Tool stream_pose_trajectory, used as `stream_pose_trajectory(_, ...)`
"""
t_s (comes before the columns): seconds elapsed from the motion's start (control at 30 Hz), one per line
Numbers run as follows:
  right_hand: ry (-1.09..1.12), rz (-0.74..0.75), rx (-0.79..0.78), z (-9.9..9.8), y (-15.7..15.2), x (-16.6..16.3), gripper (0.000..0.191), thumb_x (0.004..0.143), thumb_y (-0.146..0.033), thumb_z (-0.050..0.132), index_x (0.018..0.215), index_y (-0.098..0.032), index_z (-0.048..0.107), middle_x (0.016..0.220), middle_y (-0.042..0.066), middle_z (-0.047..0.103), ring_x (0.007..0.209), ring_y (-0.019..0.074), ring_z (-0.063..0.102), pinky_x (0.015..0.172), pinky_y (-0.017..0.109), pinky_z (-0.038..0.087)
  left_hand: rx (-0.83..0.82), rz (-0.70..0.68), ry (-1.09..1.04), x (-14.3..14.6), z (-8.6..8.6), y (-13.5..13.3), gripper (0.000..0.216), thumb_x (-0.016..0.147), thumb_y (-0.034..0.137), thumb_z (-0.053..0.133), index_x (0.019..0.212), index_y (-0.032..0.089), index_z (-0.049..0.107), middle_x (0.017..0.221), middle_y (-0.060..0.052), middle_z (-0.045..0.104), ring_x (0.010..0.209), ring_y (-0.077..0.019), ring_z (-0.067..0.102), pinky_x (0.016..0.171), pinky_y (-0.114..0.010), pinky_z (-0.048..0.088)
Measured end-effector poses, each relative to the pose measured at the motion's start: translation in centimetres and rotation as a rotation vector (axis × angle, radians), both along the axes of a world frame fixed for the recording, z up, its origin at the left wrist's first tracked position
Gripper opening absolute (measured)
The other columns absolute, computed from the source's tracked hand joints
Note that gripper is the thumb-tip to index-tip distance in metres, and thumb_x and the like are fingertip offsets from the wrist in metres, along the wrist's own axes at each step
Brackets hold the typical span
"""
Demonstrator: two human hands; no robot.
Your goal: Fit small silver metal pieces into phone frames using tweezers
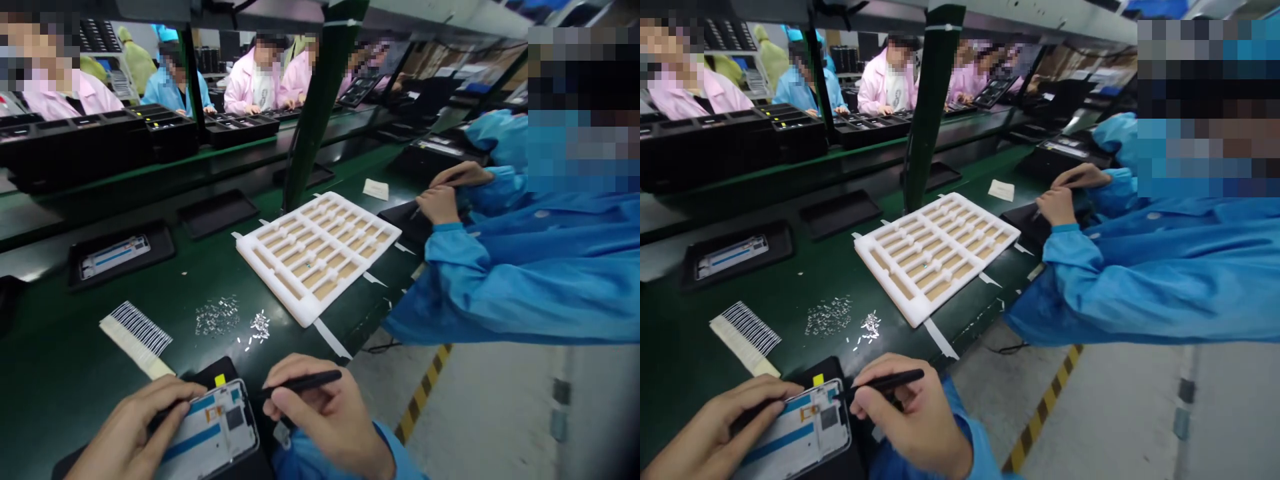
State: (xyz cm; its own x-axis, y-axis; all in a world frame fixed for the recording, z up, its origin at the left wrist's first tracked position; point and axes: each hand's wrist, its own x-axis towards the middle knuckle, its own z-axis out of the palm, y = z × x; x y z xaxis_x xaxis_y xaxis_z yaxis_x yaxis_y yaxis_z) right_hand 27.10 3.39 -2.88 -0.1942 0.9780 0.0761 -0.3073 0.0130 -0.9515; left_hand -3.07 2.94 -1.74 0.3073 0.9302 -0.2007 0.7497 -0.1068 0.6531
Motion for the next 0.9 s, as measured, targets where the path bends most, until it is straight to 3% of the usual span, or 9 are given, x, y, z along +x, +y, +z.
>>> stream_pose_trajectory(0.17, -0.129, 0.089, 0.022, -0.3, 0.2, -2.9, 0.009, 0.092, -0.02, 0.08, 0.097, -0.016, 0.086, 0.087, 0.009, 0.079, 0.069, 0.0185, 0.079, 0.066, 0.025, 0.064, -0.081, 0.029, -0.095, 1.1, -1.2, 0.2, 0.038, 0.106, 0.055, 0.052, 0.123, 0.035, 0.079, 0.125, -0.004, 0.081, 0.116, -0.024, 0.077, 0.102, -0.032, 0.062)
stream_pose_trajectory(0.3, -0.27, 0.061, 0.039, -1.2, 0.7, -4.1, 0.009, 0.09, -0.02, 0.078, 0.093, -0.016, 0.086, 0.087, 0.01, 0.081, 0.07, 0.0197, 0.078, 0.065, 0.026, 0.063, -0.084, 0.018, -0.114, 1.8, -0.8, 0.0, 0.036, 0.108, 0.048, 0.05, 0.124, 0.033, 0.079, 0.121, -0.005, 0.081, 0.113, -0.0225, 0.077, 0.098, -0.032, 0.063)
stream_pose_trajectory(0.53, -0.354, 0.057, 0.031, -1.4, 0.8, -4.5, 0.009, 0.091, -0.022, 0.076, 0.092, -0.018, 0.085, 0.088, 0.008, 0.081, 0.074, 0.0202, 0.079, 0.065, 0.025, 0.064, -0.071, 0.028, -0.131, 2.4, 0.0, 0.3, 0.035, 0.107, 0.045, 0.05, 0.121, 0.034, 0.079, 0.115, -0.003, 0.082, 0.107, -0.0199, 0.079, 0.093, -0.029, 0.064)
stream_pose_trajectory(0.77, -0.355, 0.053, 0.005, -1.6, 0.9, -4.4, 0.009, 0.092, -0.024, 0.076, 0.09, -0.018, 0.083, 0.086, 0.008, 0.08, 0.073, 0.021, 0.078, 0.062, 0.026, 0.063, -0.11, 0.038, -0.113, 2.4, -0.4, 0.2, 0.036, 0.107, 0.048, 0.048, 0.12, 0.035, 0.079, 0.116, -0.001, 0.08, 0.107, -0.0182, 0.078, 0.094, -0.027, 0.062)
stream_pose_trajectory(0.9, -0.351, 0.045, 0.016, -1.5, 0.8, -4.5, 0.01, 0.092, -0.024, 0.076, 0.089, -0.017, 0.083, 0.085, 0.008, 0.079, 0.072, 0.0204, 0.078, 0.061, 0.026, 0.061, -0.122, 0.064, -0.079, 2.7, -0.9, 0.0, 0.035, 0.106, 0.052, 0.052, 0.117, 0.033, 0.079, 0.116, -0.003, 0.079, 0.104, -0.0191, 0.077, 0.084, -0.025, 0.062)
